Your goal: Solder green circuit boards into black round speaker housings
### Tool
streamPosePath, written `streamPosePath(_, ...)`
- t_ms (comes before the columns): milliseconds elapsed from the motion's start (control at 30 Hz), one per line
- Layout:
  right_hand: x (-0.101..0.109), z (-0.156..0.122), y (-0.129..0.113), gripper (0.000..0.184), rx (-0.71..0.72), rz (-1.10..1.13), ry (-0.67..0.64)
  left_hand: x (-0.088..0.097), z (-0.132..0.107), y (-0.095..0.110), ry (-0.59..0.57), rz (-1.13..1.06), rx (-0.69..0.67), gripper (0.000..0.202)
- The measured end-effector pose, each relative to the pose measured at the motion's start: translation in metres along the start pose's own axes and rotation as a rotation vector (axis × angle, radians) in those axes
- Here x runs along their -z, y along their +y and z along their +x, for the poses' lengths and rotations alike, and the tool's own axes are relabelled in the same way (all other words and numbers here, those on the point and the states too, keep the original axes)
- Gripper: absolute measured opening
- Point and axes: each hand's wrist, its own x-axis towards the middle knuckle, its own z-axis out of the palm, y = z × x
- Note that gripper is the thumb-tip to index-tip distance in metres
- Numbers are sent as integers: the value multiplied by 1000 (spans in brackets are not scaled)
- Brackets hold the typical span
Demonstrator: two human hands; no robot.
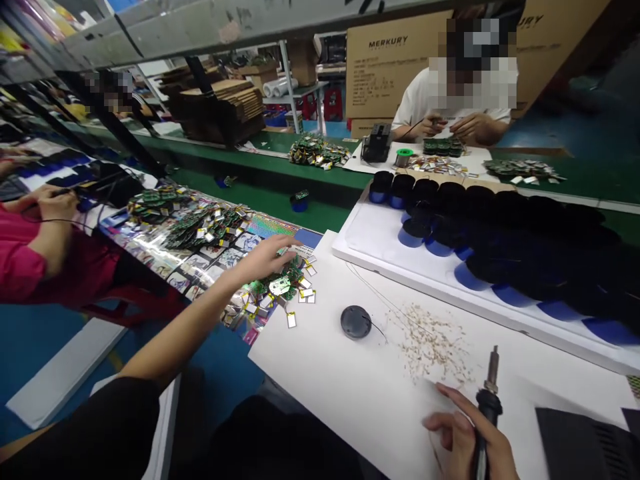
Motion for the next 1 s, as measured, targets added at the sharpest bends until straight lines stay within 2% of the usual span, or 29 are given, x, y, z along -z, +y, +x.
streamPosePath(67, -2, -3, -4, 63, -22, 16, -23, 14, 14, -22, -63, 13, 27, 39)
streamPosePath(167, -1, -8, -9, 65, -22, -6, 7, 25, 31, -39, -151, -44, 16, 43)
streamPosePath(300, 0, -14, -18, 53, 3, -65, 50, 37, 42, -36, -180, -189, -12, 46)
streamPosePath(400, 1, -15, -20, 45, 50, -72, 84, 36, 45, -17, -70, -460, -34, 46)
streamPosePath(467, 0, -14, -19, 39, 111, -74, 123, 26, 46, 3, 26, -681, -73, 45)
streamPosePath(533, -3, -9, -18, 34, 191, -67, 180, 8, 49, 27, 36, -832, -124, 43)
streamPosePath(600, -9, -3, -22, 30, 284, -20, 220, -12, 51, 54, -60, -934, -160, 39)
streamPosePath(733, -31, 13, -47, 36, 478, 156, 167, -46, 48, 96, -290, -1066, -192, 33)
streamPosePath(867, -58, 26, -81, 57, 654, 144, 85, -69, 37, 113, -330, -1171, -153, 29)
streamPosePath(1000, -78, 29, -96, 61, 742, 57, 16, -88, 23, 115, -369, -1308, -76, 38)
